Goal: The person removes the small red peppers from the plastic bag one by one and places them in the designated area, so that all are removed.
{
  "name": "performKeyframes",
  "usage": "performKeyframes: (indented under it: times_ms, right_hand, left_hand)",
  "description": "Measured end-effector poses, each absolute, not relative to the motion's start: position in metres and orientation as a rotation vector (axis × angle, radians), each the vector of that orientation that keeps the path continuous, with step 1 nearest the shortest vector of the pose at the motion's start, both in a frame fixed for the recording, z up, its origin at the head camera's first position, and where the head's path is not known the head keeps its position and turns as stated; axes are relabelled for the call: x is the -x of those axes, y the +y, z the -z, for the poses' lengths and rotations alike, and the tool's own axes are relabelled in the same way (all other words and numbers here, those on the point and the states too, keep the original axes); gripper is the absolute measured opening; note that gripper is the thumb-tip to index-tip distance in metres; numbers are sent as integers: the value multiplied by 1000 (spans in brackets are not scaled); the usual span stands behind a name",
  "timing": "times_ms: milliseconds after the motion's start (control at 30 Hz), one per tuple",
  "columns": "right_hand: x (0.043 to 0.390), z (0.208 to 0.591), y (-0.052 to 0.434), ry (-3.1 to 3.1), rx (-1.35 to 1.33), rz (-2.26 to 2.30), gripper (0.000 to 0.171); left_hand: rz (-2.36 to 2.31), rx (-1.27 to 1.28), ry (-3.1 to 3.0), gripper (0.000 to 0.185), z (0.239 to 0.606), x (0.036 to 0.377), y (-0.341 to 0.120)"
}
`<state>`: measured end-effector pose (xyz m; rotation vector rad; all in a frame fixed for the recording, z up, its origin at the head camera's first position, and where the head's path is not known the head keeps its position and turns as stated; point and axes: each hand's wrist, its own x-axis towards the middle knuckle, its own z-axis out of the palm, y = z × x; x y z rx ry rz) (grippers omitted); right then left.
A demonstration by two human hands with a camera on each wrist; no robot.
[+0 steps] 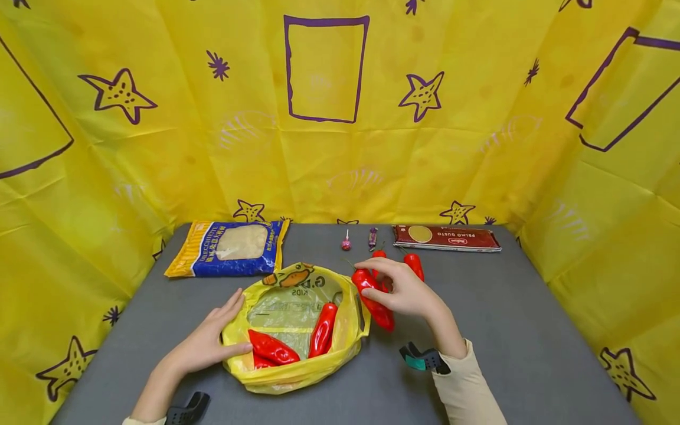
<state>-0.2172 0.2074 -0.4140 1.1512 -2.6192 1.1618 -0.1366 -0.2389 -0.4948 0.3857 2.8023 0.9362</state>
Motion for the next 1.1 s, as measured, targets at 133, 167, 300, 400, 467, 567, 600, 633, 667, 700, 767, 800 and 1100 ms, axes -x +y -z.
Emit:
performKeyframes:
  times_ms: [133,167,300,400,467,567,600,633,667,700,767,800,1100]
  right_hand:
    - [222,414,212,-2591,-1154,-1167,48]
    - [223,414,213,-2584,-1153,-1167,49]
    - [227,416,220,-2571,-1126,-1176,48]
    - [228,415,228,-2577,-1069,-1186,48]
    - [228,414,235,-2590,-1008,-1198,49]
    - [228,413,248,-2626,-898,-1214,48]
    - [228,413,253,-2641,-860,-1230,48]
    - [228,413,258,-2654,-822,-1234,48]
    - [228,413,263,-2665,-787,-1239,48]
    - [228,413,267,-2673,-754,-1245,47]
    - [227,413,277,-2680,-701,-1265,48]
    - [227,413,281,-2680,-682,-1274,49]
    - [232,423,309,-2680,-495,-1297,49]
  left_hand:
    - [-929,-389,2810,114,495,137,-239]
    - [-928,-386,2810,114,494,137,-239]
    - [-913,-371,2811,114,493,138,-239]
    - [-902,-364,2811,115,493,138,-239]
    - [-900,-363,2810,115,492,139,-239]
    - [-901,-363,2808,115,492,138,-238]
    - [-902,-364,2807,115,492,138,-238]
    - [-907,-366,2807,115,492,138,-238]
    - [-910,-368,2806,115,493,138,-238]
    - [-912,-371,2806,115,493,137,-238]
    - [-920,-373,2803,114,493,137,-238]
    - [-920,-374,2804,114,494,137,-238]
    - [-922,-385,2815,114,495,137,-238]
